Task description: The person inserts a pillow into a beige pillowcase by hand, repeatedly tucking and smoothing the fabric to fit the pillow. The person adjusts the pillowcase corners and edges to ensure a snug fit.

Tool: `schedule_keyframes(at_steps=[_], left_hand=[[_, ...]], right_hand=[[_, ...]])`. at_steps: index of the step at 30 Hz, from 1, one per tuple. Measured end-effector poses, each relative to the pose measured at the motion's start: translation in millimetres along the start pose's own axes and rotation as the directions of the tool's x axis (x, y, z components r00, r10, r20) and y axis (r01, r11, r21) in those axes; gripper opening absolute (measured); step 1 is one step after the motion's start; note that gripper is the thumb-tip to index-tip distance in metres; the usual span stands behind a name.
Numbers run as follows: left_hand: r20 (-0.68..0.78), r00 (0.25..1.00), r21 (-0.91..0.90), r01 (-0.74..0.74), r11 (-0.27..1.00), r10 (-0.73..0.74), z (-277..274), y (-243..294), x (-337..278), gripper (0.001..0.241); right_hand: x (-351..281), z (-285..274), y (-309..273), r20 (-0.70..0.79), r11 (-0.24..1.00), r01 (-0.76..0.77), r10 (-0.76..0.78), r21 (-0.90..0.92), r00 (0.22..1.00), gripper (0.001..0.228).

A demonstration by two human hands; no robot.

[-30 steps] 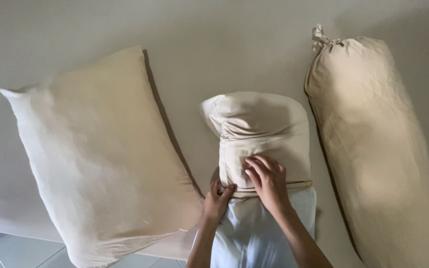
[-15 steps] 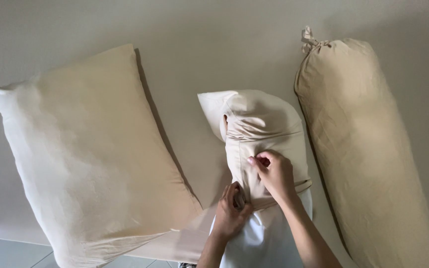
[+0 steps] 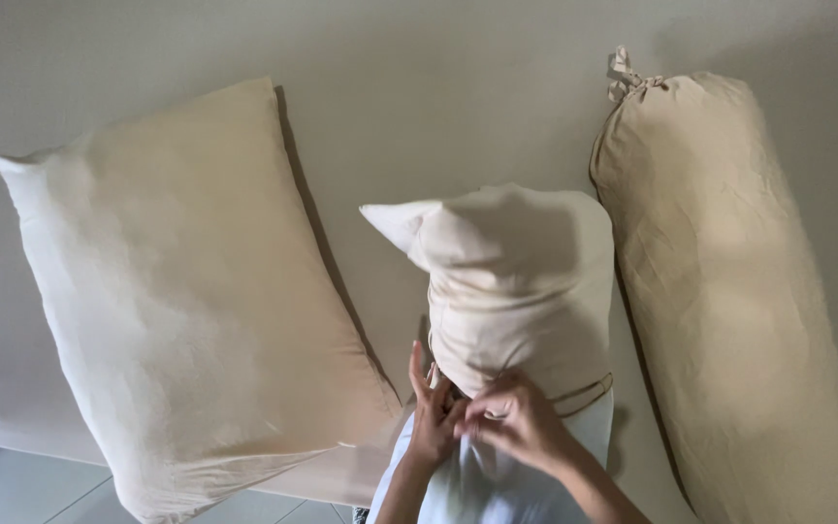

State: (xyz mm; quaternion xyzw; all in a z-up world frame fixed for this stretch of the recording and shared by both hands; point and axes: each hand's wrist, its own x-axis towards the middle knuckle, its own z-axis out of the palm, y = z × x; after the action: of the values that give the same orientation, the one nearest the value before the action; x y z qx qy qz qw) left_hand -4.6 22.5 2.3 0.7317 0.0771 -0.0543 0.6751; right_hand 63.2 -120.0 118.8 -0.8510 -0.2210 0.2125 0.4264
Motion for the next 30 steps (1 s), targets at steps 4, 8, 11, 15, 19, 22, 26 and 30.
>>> schedule_keyframes(at_steps=[4,8,11,15,19,22,26,30], left_hand=[[-0.065,0.998,0.072,0.007,0.997,-0.003,-3,6,30,0.070],[-0.042,0.989,0.059,0.144,0.988,-0.141,-12,33,36,0.064],[-0.037,0.983,-0.128,0.175,0.976,-0.181,-16,45,31,0.060],[-0.042,0.994,0.026,0.105,0.994,-0.104,-8,49,25,0.058],[-0.043,0.992,-0.004,0.119,0.993,-0.119,-2,52,23,0.059],[-0.036,0.996,0.057,0.084,0.995,-0.082,-4,56,24,0.056],[-0.066,0.998,0.116,0.010,0.993,-0.002,6,36,28,0.056],[-0.100,0.994,0.140,-0.038,0.989,0.052,3,23,25,0.046]], right_hand=[[-21,19,5,0.173,0.983,0.005,0.027,-0.182,0.984,0.021],[9,-28,18,-0.064,0.996,-0.014,0.019,0.086,0.998,0.022],[44,-46,47,-0.248,0.975,0.085,-0.136,-0.203,0.959,0.039],[88,-66,60,-0.394,0.919,0.106,-0.264,-0.379,0.880,0.047],[107,-81,51,-0.323,0.893,0.055,-0.219,-0.447,0.921,0.025],[110,-71,83,-0.294,0.771,0.054,-0.305,-0.634,0.906,0.010],[68,-58,74,-0.122,0.847,0.198,-0.293,-0.493,0.948,0.008],[52,-58,50,0.023,0.921,0.163,-0.166,-0.355,0.986,0.011]])
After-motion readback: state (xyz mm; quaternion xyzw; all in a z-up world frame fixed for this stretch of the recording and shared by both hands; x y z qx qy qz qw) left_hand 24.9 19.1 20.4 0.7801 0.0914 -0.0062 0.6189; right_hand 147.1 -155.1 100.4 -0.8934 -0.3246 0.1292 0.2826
